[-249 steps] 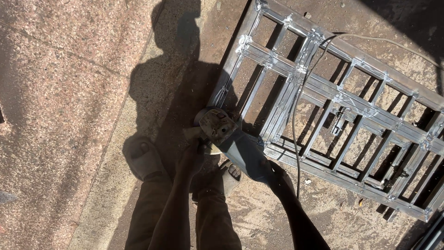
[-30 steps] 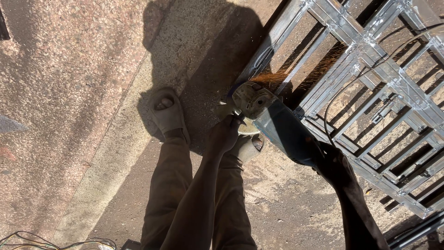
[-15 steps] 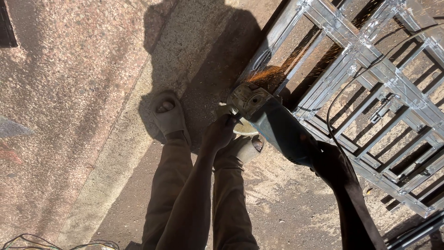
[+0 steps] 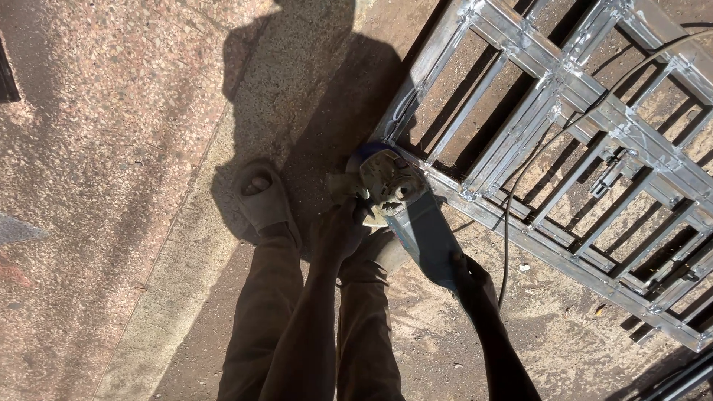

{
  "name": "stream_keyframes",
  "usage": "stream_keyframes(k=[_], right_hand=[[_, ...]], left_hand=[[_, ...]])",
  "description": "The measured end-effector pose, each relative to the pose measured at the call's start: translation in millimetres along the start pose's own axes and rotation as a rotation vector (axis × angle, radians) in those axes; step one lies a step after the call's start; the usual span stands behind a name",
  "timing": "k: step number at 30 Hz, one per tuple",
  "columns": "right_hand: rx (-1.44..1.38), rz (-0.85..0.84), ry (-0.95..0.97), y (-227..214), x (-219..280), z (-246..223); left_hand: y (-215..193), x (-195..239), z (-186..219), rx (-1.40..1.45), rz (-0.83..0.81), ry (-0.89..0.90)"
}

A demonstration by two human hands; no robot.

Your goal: The person uses an angle grinder to smooth and grind the welded joints of a rectangular metal frame lying on a concrete floor. Sparks are visible as the grinder moves along the frame's edges and crossbars.

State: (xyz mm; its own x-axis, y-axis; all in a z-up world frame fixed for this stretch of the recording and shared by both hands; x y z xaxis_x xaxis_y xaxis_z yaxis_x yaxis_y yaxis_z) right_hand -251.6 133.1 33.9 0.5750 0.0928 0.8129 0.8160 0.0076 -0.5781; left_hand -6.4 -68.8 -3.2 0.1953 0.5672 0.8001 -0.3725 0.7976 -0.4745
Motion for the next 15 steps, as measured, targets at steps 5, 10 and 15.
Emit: stream_keyframes(k=[5,10,15], right_hand=[[-0.099,-0.045,-0.080,-1,-38,10],[-0.254,-0.086,-0.032,-12,2,-19],[-0.381,-0.134,-0.130,7,-45,42]], left_hand=[[27,-22,-15,-0.028,0.050,0.070],[35,-26,-12,-0.147,0.058,0.031],[31,-31,-5,-0.192,0.024,0.060]])
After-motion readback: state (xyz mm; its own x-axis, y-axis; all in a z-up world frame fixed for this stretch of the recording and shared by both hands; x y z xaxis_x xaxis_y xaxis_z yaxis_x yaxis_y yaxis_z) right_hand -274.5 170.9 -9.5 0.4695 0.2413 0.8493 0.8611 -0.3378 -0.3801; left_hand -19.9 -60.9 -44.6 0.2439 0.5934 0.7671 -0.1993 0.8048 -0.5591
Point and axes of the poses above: each hand's wrist, its own x-axis away from the middle knuckle, its own y-axis out of the palm, z = x × y, the point moved 5 cm from there along -x, towards the middle knuckle, and after that the axes turned 5 degrees about z, right-handed, at the moved point
